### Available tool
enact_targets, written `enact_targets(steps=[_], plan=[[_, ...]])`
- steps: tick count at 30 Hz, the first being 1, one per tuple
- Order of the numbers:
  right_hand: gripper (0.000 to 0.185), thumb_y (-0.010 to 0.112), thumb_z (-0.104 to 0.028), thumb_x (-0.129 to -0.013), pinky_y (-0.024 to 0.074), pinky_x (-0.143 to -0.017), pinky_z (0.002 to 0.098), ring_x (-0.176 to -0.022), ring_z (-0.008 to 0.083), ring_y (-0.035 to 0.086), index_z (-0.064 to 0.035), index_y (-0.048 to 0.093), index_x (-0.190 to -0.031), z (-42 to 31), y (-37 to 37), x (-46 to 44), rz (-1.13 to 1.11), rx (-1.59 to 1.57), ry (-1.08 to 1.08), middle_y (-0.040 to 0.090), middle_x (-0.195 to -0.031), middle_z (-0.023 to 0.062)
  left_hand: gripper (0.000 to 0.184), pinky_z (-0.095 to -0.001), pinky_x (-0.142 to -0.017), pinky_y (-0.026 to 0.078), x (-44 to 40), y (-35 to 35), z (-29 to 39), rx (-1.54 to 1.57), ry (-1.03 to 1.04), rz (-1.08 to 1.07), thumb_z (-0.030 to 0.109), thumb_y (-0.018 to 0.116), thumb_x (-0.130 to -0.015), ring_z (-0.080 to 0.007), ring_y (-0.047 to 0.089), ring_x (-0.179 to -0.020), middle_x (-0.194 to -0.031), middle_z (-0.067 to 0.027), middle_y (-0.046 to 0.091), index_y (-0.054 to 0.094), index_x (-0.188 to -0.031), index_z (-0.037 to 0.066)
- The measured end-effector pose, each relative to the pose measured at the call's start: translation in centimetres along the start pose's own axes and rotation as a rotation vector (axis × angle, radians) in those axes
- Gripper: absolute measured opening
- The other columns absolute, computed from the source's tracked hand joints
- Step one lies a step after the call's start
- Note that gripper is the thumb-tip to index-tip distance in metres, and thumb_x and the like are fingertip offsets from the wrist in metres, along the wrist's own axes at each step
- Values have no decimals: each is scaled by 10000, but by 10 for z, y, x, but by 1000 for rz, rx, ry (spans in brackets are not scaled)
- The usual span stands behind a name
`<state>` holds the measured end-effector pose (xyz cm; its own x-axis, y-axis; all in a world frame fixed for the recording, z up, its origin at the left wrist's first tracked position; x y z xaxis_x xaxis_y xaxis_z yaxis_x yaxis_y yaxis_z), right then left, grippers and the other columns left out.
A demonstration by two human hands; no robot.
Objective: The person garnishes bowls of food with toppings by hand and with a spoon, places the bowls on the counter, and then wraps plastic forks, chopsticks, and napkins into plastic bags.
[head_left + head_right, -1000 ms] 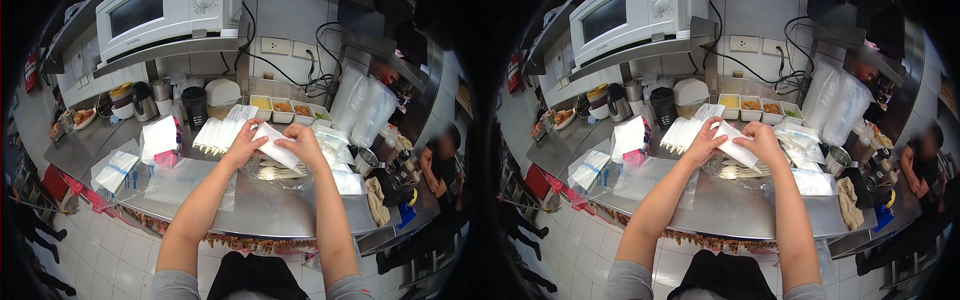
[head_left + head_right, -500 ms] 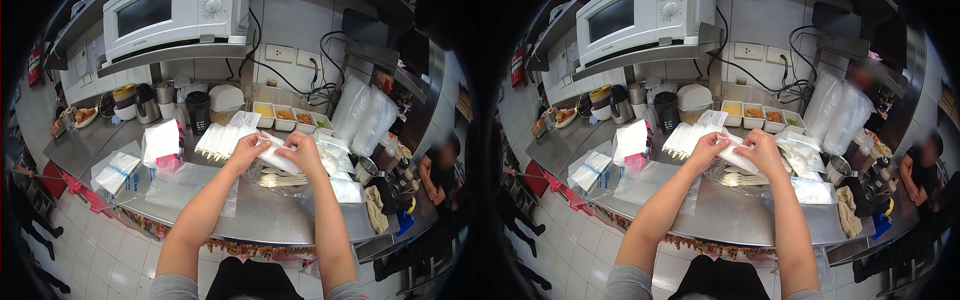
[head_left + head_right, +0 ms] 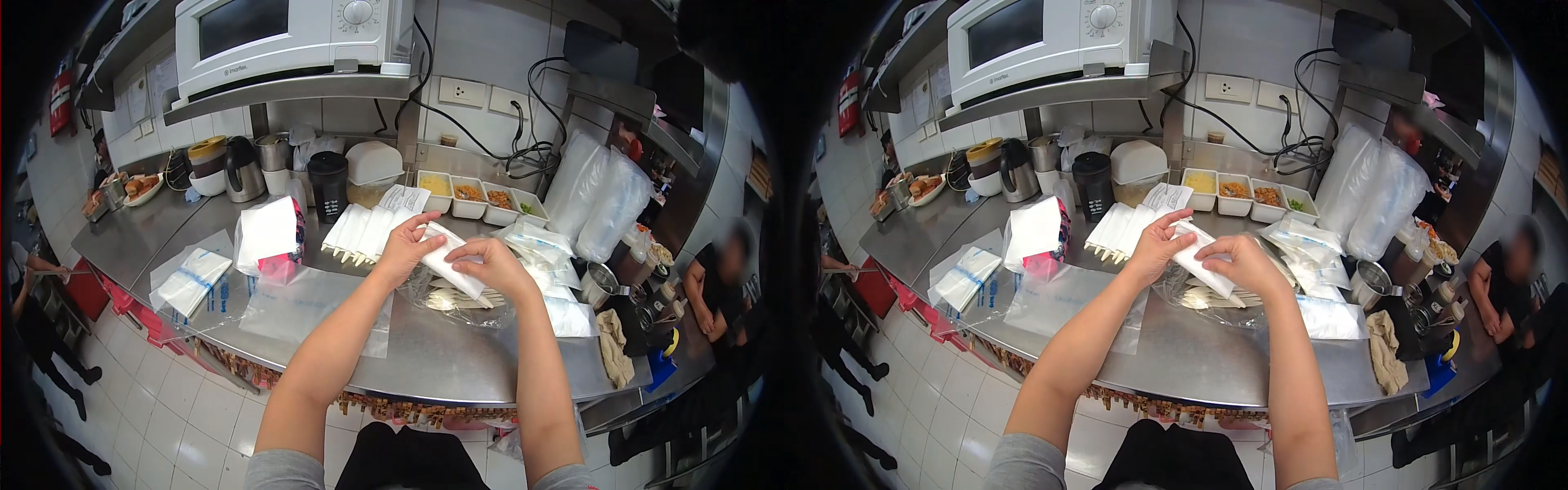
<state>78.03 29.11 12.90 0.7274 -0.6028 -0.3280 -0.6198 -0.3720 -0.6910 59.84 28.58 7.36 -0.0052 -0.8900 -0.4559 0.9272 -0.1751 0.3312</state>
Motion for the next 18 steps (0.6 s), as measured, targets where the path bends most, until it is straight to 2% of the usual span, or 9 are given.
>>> enact_targets(steps=[5,8,9,12,13,14,15,16,18], plan=[[180,695,-62,-757,473,-761,273,-783,106,602,-42,711,-936,5,2,0,-60,-128,94,696,-843,64,348,-256,-746,541,-4,-17,26,23,103,187,62,649,-842,-142,652,-799,-890,-92,668,532,-1161,-13],[179,692,-64,-758,477,-766,278,-788,112,607,-53,717,-935,18,1,-2,2,-120,128,697,-854,68,239,-284,-794,547,0,-31,57,-144,128,308,97,646,-851,-177,668,-777,-873,-104,668,579,-1037,-37],[186,687,-67,-759,482,-769,286,-792,122,613,-59,718,-942,24,1,-4,29,-99,118,698,-878,72,210,-257,-696,535,3,-29,61,-181,157,354,170,624,-880,-140,641,-658,-769,-82,656,610,-899,-39],[205,684,-85,-758,483,-764,290,-786,138,618,-63,712,-959,48,11,-11,69,-160,17,697,-879,77,280,-238,-584,470,14,-5,58,-502,167,202,237,590,-908,-107,576,-569,-641,-50,608,616,-803,-20],[196,683,-102,-757,482,-762,294,-792,147,620,-55,709,-946,57,20,-12,72,-192,56,695,-876,82,326,-224,-518,397,16,21,54,-540,246,152,251,596,-902,-65,525,-557,-576,-32,582,622,-727,-23],[191,683,-120,-757,481,-760,298,-798,156,622,-48,705,-933,59,28,-12,86,-224,102,693,-873,86,297,-235,-562,423,16,45,49,-638,232,62,233,602,-898,-62,533,-587,-590,-18,588,627,-740,-17],[147,670,-148,-769,474,-743,308,-826,161,610,-43,696,-869,48,32,-7,108,-114,191,684,-848,80,207,-268,-605,452,17,70,36,-614,159,-39,171,611,-877,-108,570,-625,-645,-43,623,641,-781,-10],[309,659,-176,-808,470,-741,289,-883,121,570,-85,621,-1101,90,53,-19,241,-234,-178,645,-912,42,132,-289,-634,464,21,110,36,-705,283,-177,120,611,-850,-148,593,-660,-697,-63,639,648,-808,0],[218,659,-128,-789,474,-766,280,-877,116,589,-58,671,-995,79,57,-13,229,-164,-163,671,-930,63,136,-346,-694,482,32,179,30,-887,553,-458,-2,597,-757,-260,624,-767,-827,-103,653,665,-870,31]])
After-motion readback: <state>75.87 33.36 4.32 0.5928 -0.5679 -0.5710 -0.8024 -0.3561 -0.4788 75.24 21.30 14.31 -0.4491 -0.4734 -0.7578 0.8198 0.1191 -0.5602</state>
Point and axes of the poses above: each hand's wrist, its own x-axis away from the middle knuckle, its own y-axis out of the palm, z = x × y, the point moved 2 cm from there along -x, towards the middle knuckle
